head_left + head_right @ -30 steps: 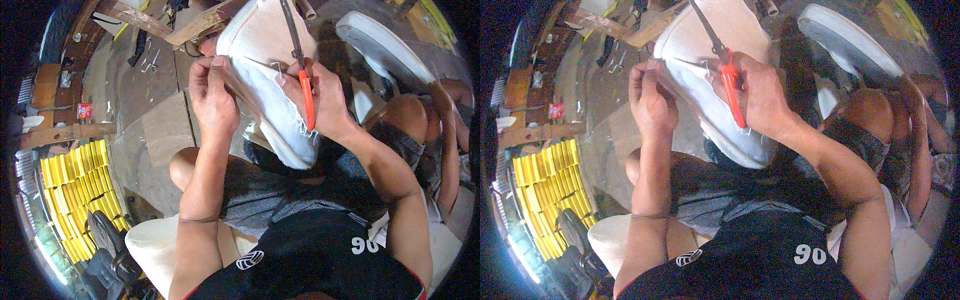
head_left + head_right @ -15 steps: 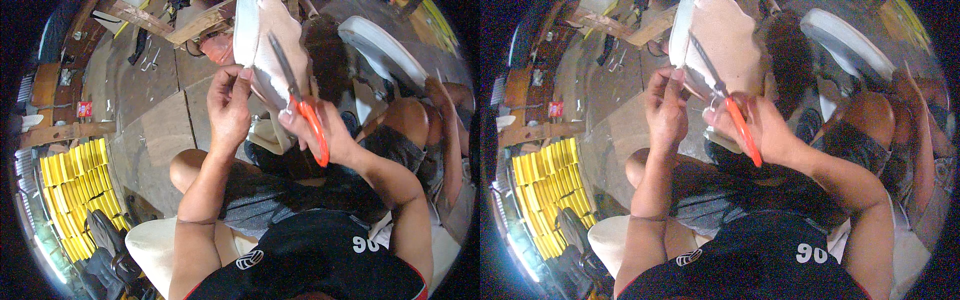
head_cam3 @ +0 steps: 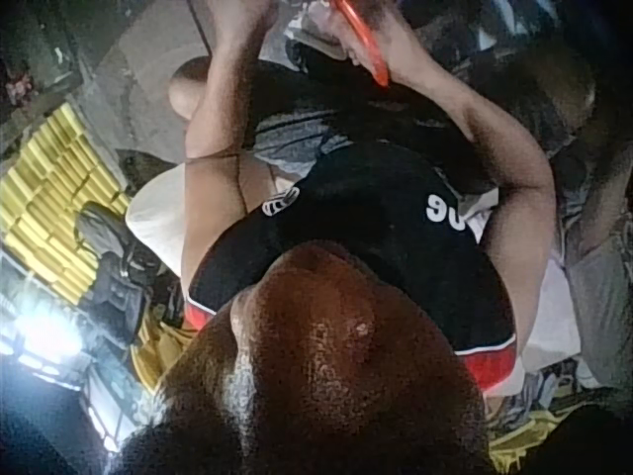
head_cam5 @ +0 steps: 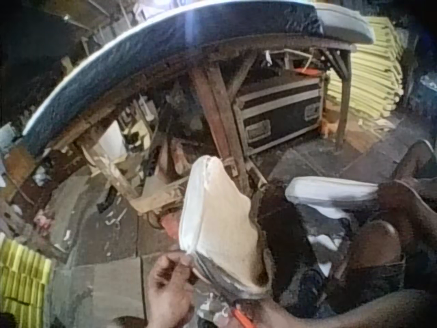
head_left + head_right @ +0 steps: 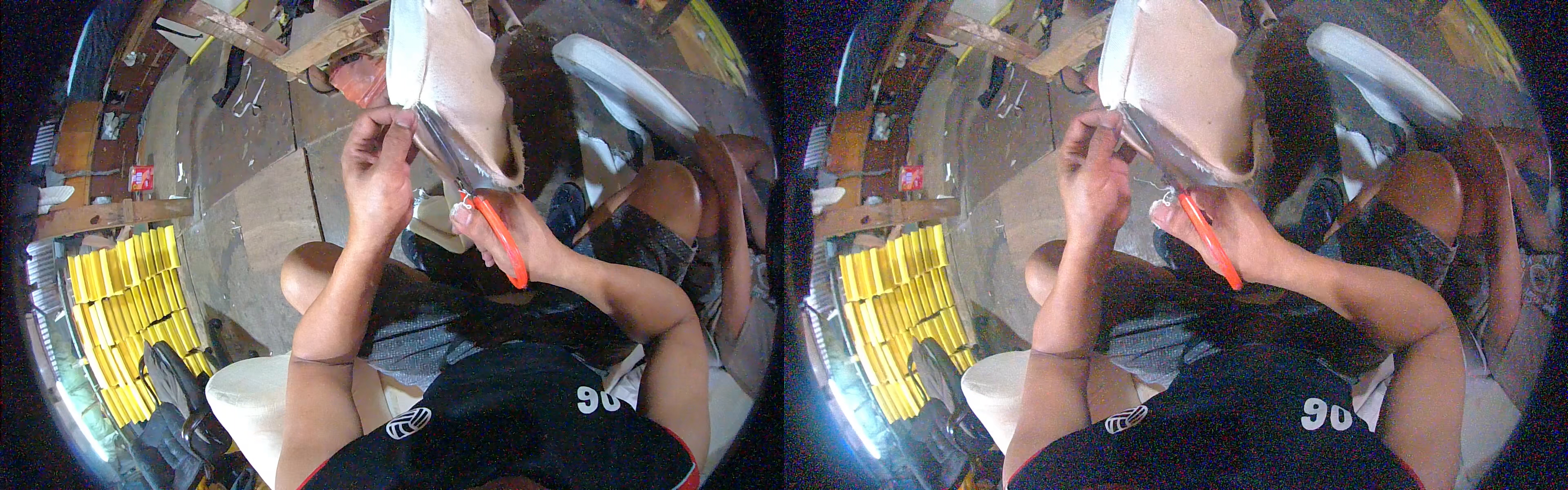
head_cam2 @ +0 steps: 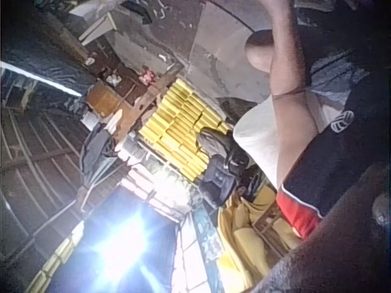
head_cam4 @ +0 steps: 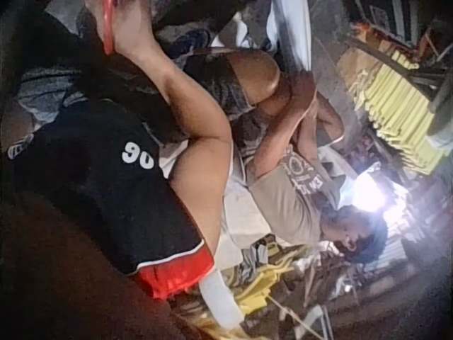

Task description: The person uses red-handled scissors to cut the fabric covering a white upholstered chair part. They trim the edges of the fabric, removing excess material from the chair component.

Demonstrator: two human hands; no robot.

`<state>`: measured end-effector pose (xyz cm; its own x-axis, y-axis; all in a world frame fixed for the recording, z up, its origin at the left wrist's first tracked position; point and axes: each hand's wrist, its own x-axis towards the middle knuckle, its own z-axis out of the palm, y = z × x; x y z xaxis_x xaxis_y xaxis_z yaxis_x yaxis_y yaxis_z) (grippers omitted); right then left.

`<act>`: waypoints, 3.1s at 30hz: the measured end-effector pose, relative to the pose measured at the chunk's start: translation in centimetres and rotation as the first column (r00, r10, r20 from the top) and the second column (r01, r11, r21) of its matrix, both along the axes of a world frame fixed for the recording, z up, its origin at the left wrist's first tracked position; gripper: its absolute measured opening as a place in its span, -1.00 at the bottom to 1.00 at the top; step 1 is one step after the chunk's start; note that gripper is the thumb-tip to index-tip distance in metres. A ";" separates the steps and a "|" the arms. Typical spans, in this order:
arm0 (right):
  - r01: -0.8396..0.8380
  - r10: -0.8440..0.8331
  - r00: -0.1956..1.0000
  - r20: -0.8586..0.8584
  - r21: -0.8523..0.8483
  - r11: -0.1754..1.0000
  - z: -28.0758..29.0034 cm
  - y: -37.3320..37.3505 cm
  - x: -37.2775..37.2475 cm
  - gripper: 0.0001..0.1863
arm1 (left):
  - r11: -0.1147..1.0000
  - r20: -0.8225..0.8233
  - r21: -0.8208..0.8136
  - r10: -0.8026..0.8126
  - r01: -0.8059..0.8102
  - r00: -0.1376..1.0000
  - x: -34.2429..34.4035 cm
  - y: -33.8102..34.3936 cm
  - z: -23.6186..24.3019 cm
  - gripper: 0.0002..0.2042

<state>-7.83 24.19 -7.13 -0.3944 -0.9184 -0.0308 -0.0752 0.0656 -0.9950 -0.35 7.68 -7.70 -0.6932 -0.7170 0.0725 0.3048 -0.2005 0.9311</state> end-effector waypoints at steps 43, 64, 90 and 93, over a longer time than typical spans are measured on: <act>-0.076 0.011 0.926 0.376 0.159 0.984 -0.3 0.8 1.2 -0.39 | 0.999 -0.003 0.010 0.044 -0.044 0.999 0.0 0.8 -0.5 -0.93; -0.156 0.032 0.939 0.343 0.340 0.928 2.2 2.4 0.6 -0.27 | 0.946 0.129 -0.257 0.237 -0.199 0.963 -0.5 1.9 -1.1 -0.94; 0.400 -0.461 0.766 -0.449 -0.228 0.888 -1.9 -3.1 -5.4 -0.62 | 0.866 0.308 -0.499 0.219 -0.039 0.926 -0.3 1.6 0.2 -0.90; 0.366 -0.429 0.768 -0.474 -0.225 0.903 -1.8 -3.5 -5.3 -0.62 | 0.525 0.240 -0.851 0.435 -0.028 0.868 -0.2 1.1 0.4 -0.84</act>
